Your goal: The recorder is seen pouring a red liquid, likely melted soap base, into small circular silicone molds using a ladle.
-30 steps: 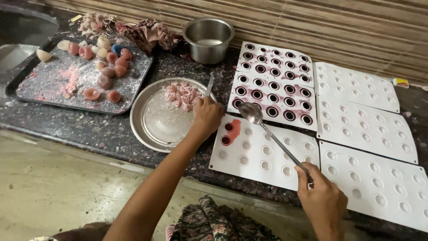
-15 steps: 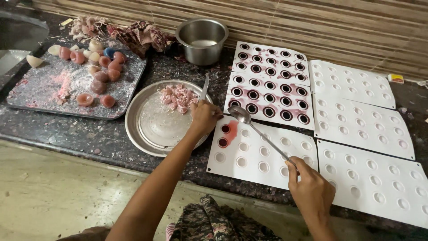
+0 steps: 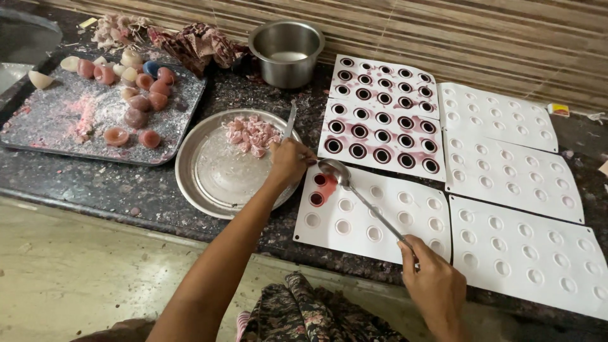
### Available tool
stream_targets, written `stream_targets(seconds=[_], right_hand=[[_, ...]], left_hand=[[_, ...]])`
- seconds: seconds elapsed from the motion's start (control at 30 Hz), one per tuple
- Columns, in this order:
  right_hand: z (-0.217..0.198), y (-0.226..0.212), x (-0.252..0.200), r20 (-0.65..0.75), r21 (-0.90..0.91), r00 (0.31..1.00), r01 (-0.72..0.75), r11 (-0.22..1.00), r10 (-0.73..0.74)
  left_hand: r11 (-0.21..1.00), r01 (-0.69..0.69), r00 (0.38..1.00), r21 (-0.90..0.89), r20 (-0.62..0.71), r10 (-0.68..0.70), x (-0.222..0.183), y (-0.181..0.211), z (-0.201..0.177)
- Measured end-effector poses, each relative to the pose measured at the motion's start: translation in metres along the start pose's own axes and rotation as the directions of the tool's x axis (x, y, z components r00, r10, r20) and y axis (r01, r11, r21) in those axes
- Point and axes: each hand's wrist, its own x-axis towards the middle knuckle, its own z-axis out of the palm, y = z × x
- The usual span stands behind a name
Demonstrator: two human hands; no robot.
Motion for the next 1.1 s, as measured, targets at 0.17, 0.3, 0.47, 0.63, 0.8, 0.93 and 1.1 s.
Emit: stream_targets(seconds=[0.17, 0.3, 0.47, 0.63, 0.8, 0.93, 1.1], right_hand=[[-0.005, -0.015, -0.016, -0.067, 0.024, 0.998, 0.022, 0.999, -0.02], [-0.01, -0.018, -0.023, -0.006, 0.036, 1.0, 0.003, 0.999, -0.003], [-0.01, -0.014, -0.027, 0.015, 0.016, 1.0, 0.005, 1.0, -0.005], [0.017, 0.027, -0.036, -0.087, 0.201, 0.978, 0.202, 0.959, -0.188], [-0.001, 0.015, -0.01, -0.063, -0.021, 0.993, 0.094, 0.995, -0.095], [-0.009, -0.001, 0.005, -0.16, -0.056, 0.983, 0.083, 0.995, -0.091], [-0.002, 0.005, 0.002, -0.059, -0.053, 0.996, 0.063, 0.997, -0.066]], left_hand=[[1.0, 0.028, 0.999, 0.012, 0.045, -0.029, 0.0, 0.001, -0.005], [1.0, 0.011, 0.999, -0.012, 0.044, -0.011, -0.001, 0.001, -0.009], [1.0, 0.008, 0.999, -0.018, 0.047, -0.007, -0.001, 0.006, -0.014], [0.998, 0.059, 0.996, -0.017, 0.069, -0.057, 0.0, 0.006, -0.014], [0.998, 0.061, 0.994, -0.013, 0.095, -0.059, 0.001, 0.006, -0.013], [1.0, 0.014, 0.998, -0.027, 0.058, -0.013, -0.001, 0.009, -0.017], [0.999, 0.039, 0.997, -0.035, 0.069, -0.037, -0.001, 0.011, -0.018]])
